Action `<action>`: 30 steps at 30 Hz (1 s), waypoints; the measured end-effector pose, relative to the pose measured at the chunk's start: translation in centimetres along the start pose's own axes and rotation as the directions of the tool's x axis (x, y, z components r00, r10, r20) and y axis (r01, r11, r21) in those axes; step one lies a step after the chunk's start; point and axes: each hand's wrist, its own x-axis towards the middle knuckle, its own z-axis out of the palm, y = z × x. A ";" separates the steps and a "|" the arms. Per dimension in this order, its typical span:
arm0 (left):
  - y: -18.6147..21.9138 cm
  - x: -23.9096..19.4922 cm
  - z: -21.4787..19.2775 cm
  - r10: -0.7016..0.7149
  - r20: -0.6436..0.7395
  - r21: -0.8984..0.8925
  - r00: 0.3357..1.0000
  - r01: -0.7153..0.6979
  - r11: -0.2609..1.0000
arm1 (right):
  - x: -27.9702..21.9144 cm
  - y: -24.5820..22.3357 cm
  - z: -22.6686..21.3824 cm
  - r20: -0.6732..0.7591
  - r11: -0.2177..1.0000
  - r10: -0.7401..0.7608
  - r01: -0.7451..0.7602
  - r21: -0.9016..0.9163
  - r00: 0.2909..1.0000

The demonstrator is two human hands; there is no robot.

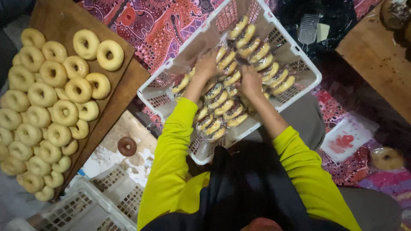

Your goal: The person sits on the floor and repeatedly picks doughnuts from a wooden board, places them into clear plastic bags, and arranges the packaged doughnuts into a white plastic crate. The person handles the doughnuts one at a time and continues until the crate is filled.

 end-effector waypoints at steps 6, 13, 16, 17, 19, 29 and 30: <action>1.6 0.1 -1.1 -0.009 -0.051 -0.028 0.999 0.008 1.000 | 0.1 1.0 -0.9 -0.065 0.968 -0.100 0.112 0.223 0.993; 6.5 -4.9 -2.4 0.081 -0.091 0.056 0.993 -0.076 0.996 | -4.5 -0.4 -6.6 -0.031 0.983 -0.107 0.110 0.146 0.994; 10.9 -7.7 -2.8 0.250 -0.178 0.017 0.952 -0.251 0.968 | -11.4 1.3 -8.1 -0.408 0.886 -0.281 0.398 0.236 0.869; 13.1 -9.0 -2.3 0.300 -0.142 0.005 0.943 -0.303 0.953 | -14.6 3.3 -8.3 -0.491 0.920 -0.164 0.313 0.237 0.855; 17.0 -11.8 -1.7 0.399 -0.061 -0.029 0.915 -0.401 0.916 | -21.0 9.0 -8.9 -0.637 0.957 0.068 0.129 0.258 0.768; 29.4 -21.6 0.6 0.636 -0.066 -0.153 0.769 -0.637 0.755 | -40.7 46.1 -11.2 -0.442 0.580 0.700 -0.808 -0.104 0.560; 30.5 -22.6 1.1 0.654 -0.032 -0.172 0.756 -0.648 0.741 | -41.0 46.5 -11.1 -0.434 0.645 0.653 -0.756 -0.111 0.620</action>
